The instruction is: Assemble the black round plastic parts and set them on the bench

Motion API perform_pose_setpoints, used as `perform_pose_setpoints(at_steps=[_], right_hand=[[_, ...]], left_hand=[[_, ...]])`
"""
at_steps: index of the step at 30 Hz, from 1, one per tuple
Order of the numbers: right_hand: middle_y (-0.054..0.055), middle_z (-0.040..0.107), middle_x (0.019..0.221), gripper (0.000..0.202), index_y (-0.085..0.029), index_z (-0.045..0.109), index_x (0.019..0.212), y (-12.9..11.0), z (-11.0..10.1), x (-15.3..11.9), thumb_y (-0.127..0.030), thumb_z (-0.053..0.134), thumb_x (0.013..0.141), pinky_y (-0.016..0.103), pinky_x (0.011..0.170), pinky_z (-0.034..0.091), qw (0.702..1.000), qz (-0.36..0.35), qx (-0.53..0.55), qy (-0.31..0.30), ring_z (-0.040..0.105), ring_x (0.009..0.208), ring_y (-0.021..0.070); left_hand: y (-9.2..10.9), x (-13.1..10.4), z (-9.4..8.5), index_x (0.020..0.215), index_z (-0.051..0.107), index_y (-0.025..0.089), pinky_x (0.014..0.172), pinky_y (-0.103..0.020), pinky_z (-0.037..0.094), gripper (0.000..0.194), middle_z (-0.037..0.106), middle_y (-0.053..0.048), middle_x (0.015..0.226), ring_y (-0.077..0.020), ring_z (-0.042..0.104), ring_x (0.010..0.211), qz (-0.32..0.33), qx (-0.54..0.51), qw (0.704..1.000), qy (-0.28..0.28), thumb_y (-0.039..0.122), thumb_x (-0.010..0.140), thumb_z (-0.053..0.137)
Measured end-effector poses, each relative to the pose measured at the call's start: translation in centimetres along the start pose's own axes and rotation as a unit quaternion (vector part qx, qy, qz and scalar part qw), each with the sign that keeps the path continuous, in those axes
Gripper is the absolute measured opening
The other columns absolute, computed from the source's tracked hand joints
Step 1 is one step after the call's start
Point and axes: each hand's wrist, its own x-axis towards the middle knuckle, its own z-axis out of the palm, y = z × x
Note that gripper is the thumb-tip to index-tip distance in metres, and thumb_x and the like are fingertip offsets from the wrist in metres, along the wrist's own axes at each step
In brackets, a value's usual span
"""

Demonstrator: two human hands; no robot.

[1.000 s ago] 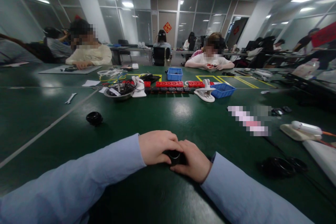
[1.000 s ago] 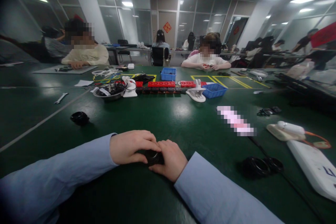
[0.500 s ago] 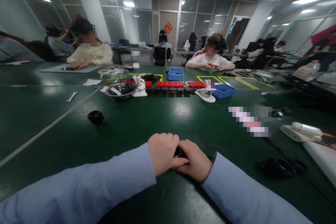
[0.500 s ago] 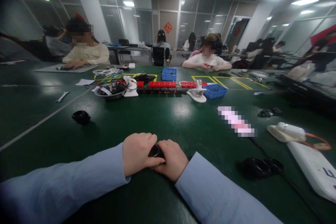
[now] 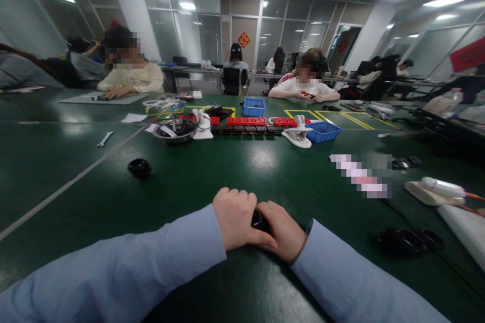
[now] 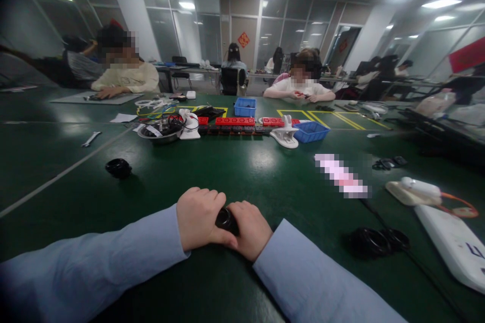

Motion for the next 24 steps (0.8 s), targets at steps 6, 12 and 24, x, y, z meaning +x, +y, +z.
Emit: perform_pose_setpoints(at_steps=[6,12,24], right_hand=[[0.005,0.057,0.085,0.041,-0.015,0.053,0.091,0.0,-0.1,-0.2,-0.033,0.07,0.059,0.031,0.068,0.036,1.0,0.014,0.015,-0.003,0.049,0.076,0.0194],[0.005,0.058,0.088,0.053,-0.017,0.052,0.103,0.2,-0.1,0.0,-0.031,0.073,0.056,0.033,0.07,0.037,0.999,0.014,0.027,-0.018,0.05,0.079,0.0203],[0.003,0.057,0.08,0.041,-0.016,0.058,0.09,0.9,-0.7,0.2,-0.031,0.073,0.055,0.031,0.068,0.037,0.997,-0.02,0.056,-0.054,0.049,0.076,0.0191]], left_hand=[[-3.0,0.8,-2.0,0.085,0.059,0.015,0.073,-0.035,0.039,0.047,0.06,-0.005,0.082,-0.0208,0.055,0.077,0.148,-0.12,0.981,0.024,0.059,0.074,0.047],[-5.0,1.4,-1.5,0.102,0.059,0.021,0.084,-0.026,0.04,0.034,0.06,-0.004,0.104,-0.0172,0.054,0.095,0.263,-0.288,0.917,-0.088,0.022,0.069,0.066],[-3.8,1.1,-1.6,0.1,0.058,0.016,0.077,-0.025,0.043,0.036,0.06,-0.005,0.092,-0.0175,0.056,0.086,0.238,-0.215,0.939,-0.126,0.021,0.067,0.07]])
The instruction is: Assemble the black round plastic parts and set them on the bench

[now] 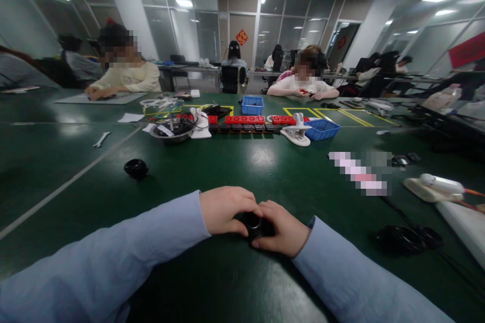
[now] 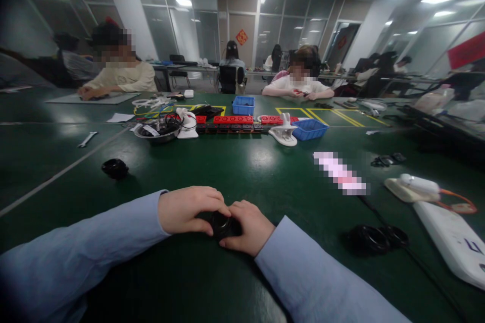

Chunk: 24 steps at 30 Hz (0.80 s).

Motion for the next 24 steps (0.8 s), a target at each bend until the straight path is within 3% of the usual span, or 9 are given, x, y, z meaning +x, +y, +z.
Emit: perform_pose_setpoints(at_steps=[8,15,19,24], right_hand=[[0.002,0.058,0.08,0.043,-0.018,0.058,0.092,0.2,0.2,-0.1,-0.035,0.073,0.056,0.03,0.067,0.036,1.0,0.002,0.01,0.023,0.049,0.075,0.0182],[0.003,0.057,0.075,0.041,-0.014,0.058,0.084,-0.2,0.4,0.0,-0.038,0.073,0.054,0.029,0.064,0.035,0.999,0.017,-0.002,0.036,0.048,0.07,0.0172],[0.001,0.055,0.069,0.034,-0.015,0.057,0.074,-0.4,0.6,0.0,-0.037,0.072,0.053,0.026,0.06,0.034,0.998,0.034,-0.008,0.045,0.046,0.065,0.0151],[0.001,0.056,0.071,0.034,-0.016,0.056,0.078,-0.7,0.7,0.0,-0.037,0.07,0.055,0.027,0.062,0.034,0.997,0.047,-0.002,0.064,0.047,0.065,0.015]], left_hand=[[1.4,0.1,0.6,0.103,0.057,0.021,0.066,-0.028,0.045,0.042,0.054,-0.003,0.083,-0.0197,0.055,0.077,-0.086,0.062,0.994,0.008,0.033,0.065,0.071],[3.0,0.6,1.9,0.08,0.058,0.011,0.063,-0.034,0.046,0.038,0.058,-0.006,0.075,-0.0228,0.057,0.07,-0.152,0.175,0.971,0.05,0.047,0.069,0.063],[2.9,1.0,2.9,0.075,0.057,0.012,0.057,-0.035,0.046,0.041,0.06,-0.007,0.069,-0.0236,0.058,0.064,-0.189,0.207,0.956,0.082,0.053,0.073,0.053],[2.5,1.2,3.6,0.072,0.056,0.014,0.051,-0.034,0.044,0.039,0.06,-0.007,0.065,-0.0238,0.058,0.057,-0.204,0.217,0.948,0.114,0.052,0.075,0.046]])
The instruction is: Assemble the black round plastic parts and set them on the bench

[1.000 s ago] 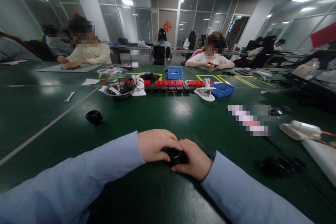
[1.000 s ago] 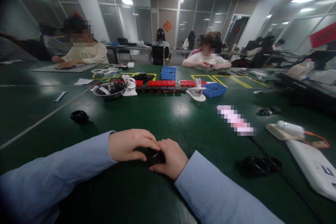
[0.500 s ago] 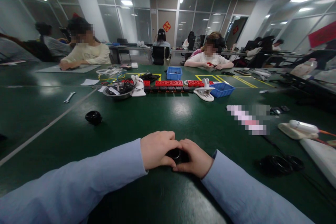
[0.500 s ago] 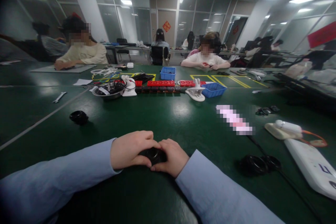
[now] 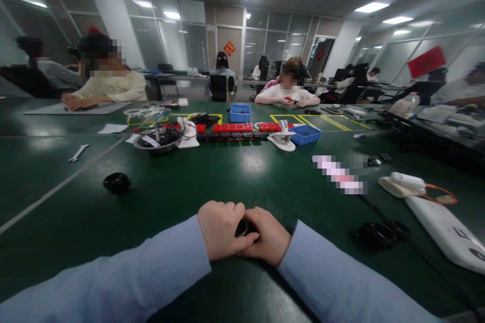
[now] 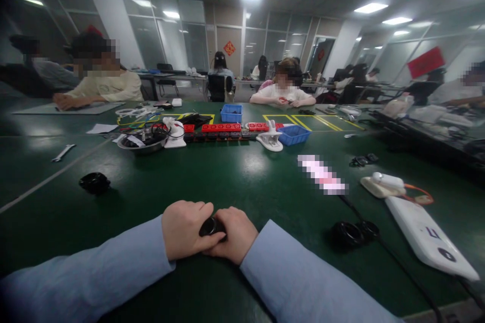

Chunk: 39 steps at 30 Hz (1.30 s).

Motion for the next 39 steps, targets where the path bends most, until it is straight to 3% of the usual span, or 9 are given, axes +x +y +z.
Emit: perform_pose_setpoints(at_steps=[5,11,14,18,21,24,29,36,39], right_hand=[[0.002,0.056,0.071,0.033,-0.015,0.055,0.076,-0.1,-0.1,0.0,-0.038,0.069,0.056,0.027,0.062,0.034,1.0,0.005,-0.014,0.0,0.046,0.066,0.015],[0.001,0.052,0.069,0.04,-0.016,0.053,0.074,-0.3,-0.3,-0.2,-0.046,0.07,0.054,0.026,0.058,0.032,0.999,0.009,-0.047,-0.004,0.044,0.064,0.0147],[0.0,0.053,0.071,0.041,-0.016,0.054,0.075,-0.4,-0.5,-0.2,-0.045,0.072,0.053,0.025,0.058,0.032,0.999,0.016,-0.048,-0.01,0.045,0.066,0.0152],[0.001,0.056,0.077,0.046,-0.017,0.056,0.085,-0.1,-0.5,-0.1,-0.043,0.074,0.052,0.027,0.062,0.033,0.999,-0.007,-0.033,-0.024,0.048,0.07,0.0168],[0.001,0.056,0.08,0.051,-0.019,0.058,0.092,0.4,-0.5,-0.1,-0.046,0.073,0.052,0.027,0.065,0.033,0.998,-0.046,-0.032,-0.037,0.048,0.072,0.017],[0.001,0.054,0.076,0.049,-0.021,0.061,0.091,0.8,-0.4,0.0,-0.051,0.07,0.054,0.027,0.063,0.032,0.996,-0.066,-0.044,-0.051,0.047,0.071,0.0168],[0.001,0.054,0.076,0.049,-0.021,0.061,0.092,0.7,-0.5,-0.1,-0.053,0.068,0.056,0.026,0.063,0.031,0.995,-0.061,-0.043,-0.063,0.047,0.071,0.0166],[0.001,0.054,0.075,0.049,-0.022,0.061,0.092,0.7,-0.4,-0.1,-0.055,0.067,0.057,0.027,0.064,0.032,0.996,-0.05,-0.044,-0.063,0.046,0.071,0.0165],[0.001,0.053,0.074,0.048,-0.021,0.061,0.09,0.8,-0.2,-0.1,-0.055,0.067,0.056,0.026,0.063,0.032,0.996,-0.056,-0.043,-0.051,0.046,0.069,0.0159]], left_hand=[[0.2,-0.1,0.0,0.072,0.055,0.015,0.05,-0.033,0.043,0.038,0.06,-0.007,0.065,-0.024,0.059,0.057,-0.004,0.006,1.0,0.004,0.051,0.076,0.044],[-0.4,-0.1,-1.3,0.069,0.056,0.014,0.052,-0.036,0.042,0.058,0.059,-0.009,0.064,-0.0264,0.058,0.059,-0.003,0.021,1.0,-0.023,0.069,0.072,0.037],[-1.2,0.1,-2.3,0.072,0.057,0.014,0.055,-0.036,0.042,0.051,0.059,-0.008,0.065,-0.0255,0.057,0.062,0.006,0.004,1.0,-0.019,0.061,0.077,0.039],[-2.7,0.4,-2.6,0.089,0.06,0.018,0.066,-0.032,0.044,0.023,0.06,-0.005,0.084,-0.021,0.055,0.079,0.118,-0.137,0.983,-0.021,0.037,0.079,0.05],[-3.5,0.6,-2.3,0.101,0.059,0.022,0.079,-0.029,0.043,0.027,0.058,-0.004,0.103,-0.019,0.053,0.093,0.216,-0.247,0.943,-0.066,0.025,0.075,0.056],[-3.9,0.6,-2.3,0.105,0.058,0.022,0.085,-0.028,0.041,0.033,0.056,-0.005,0.112,-0.0192,0.053,0.1,0.246,-0.288,0.917,-0.127,0.02,0.072,0.06],[-3.8,0.5,-3.0,0.109,0.057,0.02,0.084,-0.029,0.042,0.036,0.059,-0.006,0.11,-0.0207,0.055,0.098,0.22,-0.255,0.924,-0.178,0.016,0.073,0.062],[-2.0,0.2,-3.2,0.102,0.058,0.023,0.067,-0.029,0.046,0.036,0.06,-0.003,0.086,-0.021,0.057,0.08,0.143,-0.145,0.966,-0.159,0.033,0.069,0.068],[-0.6,0.0,-2.8,0.092,0.06,0.017,0.063,-0.032,0.046,0.032,0.059,-0.005,0.081,-0.0226,0.057,0.074,0.076,-0.075,0.984,-0.141,0.036,0.068,0.068]])
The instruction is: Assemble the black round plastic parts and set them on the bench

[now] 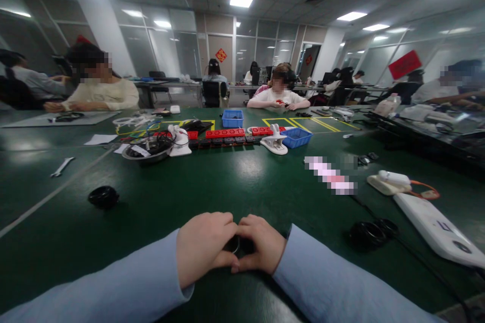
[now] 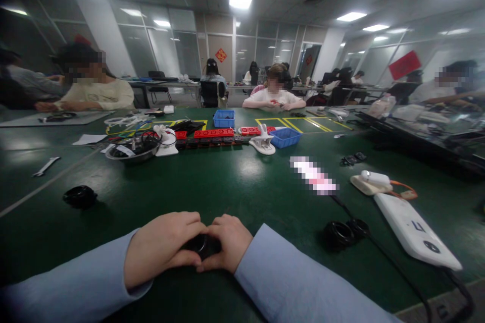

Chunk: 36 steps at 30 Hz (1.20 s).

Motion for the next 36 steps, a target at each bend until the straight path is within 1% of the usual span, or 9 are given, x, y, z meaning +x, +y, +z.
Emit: perform_pose_setpoints(at_steps=[3,10,19,25,28,30,31,34,36], right_hand=[[0.001,0.053,0.073,0.048,-0.018,0.061,0.083,0.0,0.0,0.1,-0.055,0.068,0.054,0.026,0.063,0.032,1.0,0.005,-0.005,0.005,0.046,0.069,0.0159],[0.0,0.054,0.073,0.045,-0.017,0.06,0.082,-0.3,0.0,0.1,-0.049,0.072,0.052,0.026,0.063,0.033,1.0,0.001,-0.005,0.013,0.046,0.067,0.0149],[0.001,0.053,0.07,0.035,-0.017,0.058,0.077,-0.4,0.0,0.0,-0.045,0.067,0.059,0.026,0.06,0.031,1.0,0.008,-0.016,0.011,0.043,0.064,0.0143],[0.001,0.052,0.071,0.042,-0.017,0.058,0.079,-0.3,0.1,-0.1,-0.051,0.069,0.055,0.027,0.061,0.032,1.0,0.014,-0.012,0.016,0.045,0.067,0.0161],[0.001,0.053,0.074,0.047,-0.018,0.059,0.084,-0.4,-0.1,0.0,-0.053,0.069,0.053,0.027,0.063,0.032,1.0,0.018,-0.005,0.01,0.046,0.069,0.0169],[0.002,0.054,0.076,0.045,-0.019,0.059,0.086,-0.5,-0.2,0.0,-0.05,0.07,0.055,0.028,0.064,0.033,1.0,0.023,0.005,0.0,0.046,0.072,0.0174],[0.002,0.054,0.076,0.043,-0.019,0.059,0.085,-0.6,-0.3,0.0,-0.048,0.07,0.055,0.028,0.064,0.032,1.0,0.026,0.01,-0.006,0.046,0.072,0.0176],[0.002,0.053,0.076,0.042,-0.018,0.059,0.081,-0.6,-0.3,0.0,-0.049,0.07,0.055,0.028,0.064,0.032,0.999,0.033,0.012,-0.01,0.046,0.073,0.0179],[0.002,0.053,0.076,0.041,-0.018,0.058,0.081,-0.6,-0.2,0.0,-0.049,0.069,0.056,0.028,0.064,0.033,0.999,0.033,0.013,-0.011,0.045,0.073,0.018]], left_hand=[[0.9,0.3,0.9,0.082,0.058,0.012,0.062,-0.035,0.047,0.028,0.058,-0.007,0.077,-0.024,0.057,0.071,-0.042,0.04,0.998,0.026,0.037,0.071,0.063],[1.2,0.5,2.0,0.073,0.056,0.014,0.055,-0.036,0.044,0.032,0.058,-0.008,0.067,-0.0251,0.057,0.062,-0.075,0.063,0.99,0.102,0.046,0.076,0.051],[1.0,0.5,2.4,0.066,0.056,0.013,0.054,-0.039,0.042,0.065,0.059,-0.009,0.062,-0.0268,0.058,0.057,-0.115,0.069,0.983,0.122,0.075,0.066,0.036],[0.0,-0.1,1.3,0.065,0.057,0.013,0.059,-0.04,0.04,0.083,0.058,-0.011,0.065,-0.0261,0.055,0.06,-0.09,0.056,0.981,0.164,0.084,0.06,0.016],[-0.8,-0.4,0.1,0.068,0.059,0.015,0.061,-0.037,0.038,0.085,0.058,-0.008,0.066,-0.0228,0.054,0.062,0.009,-0.101,0.974,0.203,0.082,0.063,0.008],[-1.3,-0.5,-0.5,0.053,0.052,0.017,0.05,-0.029,0.037,0.077,0.051,-0.002,0.048,-0.0152,0.049,0.045,0.07,-0.337,0.923,0.17,0.079,0.067,0.008],[-1.4,-0.5,-0.7,0.043,0.043,0.017,0.043,-0.025,0.034,0.074,0.042,0.002,0.037,-0.011,0.041,0.033,0.084,-0.474,0.866,0.136,0.078,0.069,0.01],[-1.6,-0.4,-0.5,0.035,0.016,0.017,0.031,-0.019,0.019,0.07,0.015,0.008,0.024,-0.0034,0.014,0.018,0.085,-0.785,0.613,0.036,0.077,0.07,0.01],[-1.7,-0.2,-0.1,0.036,0.013,0.016,0.03,-0.018,0.017,0.071,0.013,0.008,0.024,-0.0021,0.01,0.018,0.075,-0.874,0.479,-0.001,0.078,0.069,0.006]])
